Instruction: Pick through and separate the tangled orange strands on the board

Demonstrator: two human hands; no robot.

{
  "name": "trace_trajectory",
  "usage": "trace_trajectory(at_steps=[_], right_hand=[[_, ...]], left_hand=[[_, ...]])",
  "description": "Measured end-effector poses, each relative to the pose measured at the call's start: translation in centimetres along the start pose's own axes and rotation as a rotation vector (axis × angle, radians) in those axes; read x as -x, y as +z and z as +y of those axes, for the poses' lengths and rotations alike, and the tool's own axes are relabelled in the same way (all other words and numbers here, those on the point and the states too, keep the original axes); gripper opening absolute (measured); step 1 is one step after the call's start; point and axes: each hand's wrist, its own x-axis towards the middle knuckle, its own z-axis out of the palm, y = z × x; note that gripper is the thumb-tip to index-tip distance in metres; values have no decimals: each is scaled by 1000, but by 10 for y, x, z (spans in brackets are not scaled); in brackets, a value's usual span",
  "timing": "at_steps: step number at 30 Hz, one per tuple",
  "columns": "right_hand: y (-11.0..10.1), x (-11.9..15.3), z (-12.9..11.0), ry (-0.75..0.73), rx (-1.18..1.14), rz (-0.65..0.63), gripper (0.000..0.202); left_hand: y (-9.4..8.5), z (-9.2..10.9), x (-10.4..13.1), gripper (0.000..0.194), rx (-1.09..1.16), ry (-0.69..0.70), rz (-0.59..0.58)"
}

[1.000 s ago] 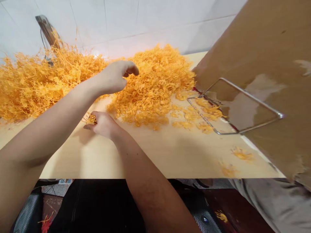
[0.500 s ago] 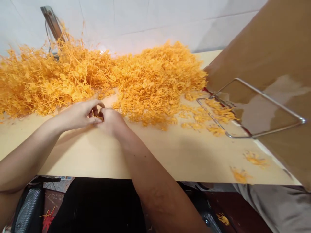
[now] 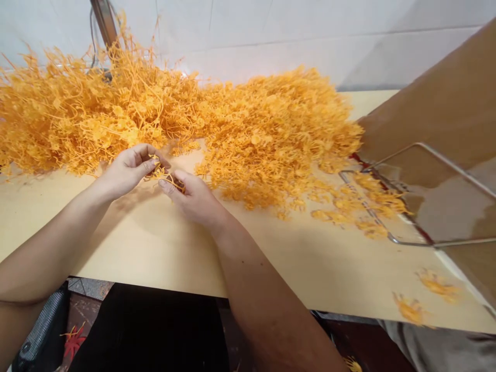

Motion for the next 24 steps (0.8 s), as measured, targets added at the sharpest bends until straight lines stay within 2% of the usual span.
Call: trace_trajectory(at_steps=[4,11,15,24], right_hand=[[-1,1,-1,-2,8,35,24],[0,5,-5,-133,86,34,28],[2,6,-5,-182,115,37,28],[-2,6,-6,-233,235,4,31]], left_hand=[[8,-1,1,7,76,-5,-7],[9,-1,-3,5,269,-224,217],[12,-3,-4,5,330,-278,242],[33,-3,-7,12,344,-371,350]])
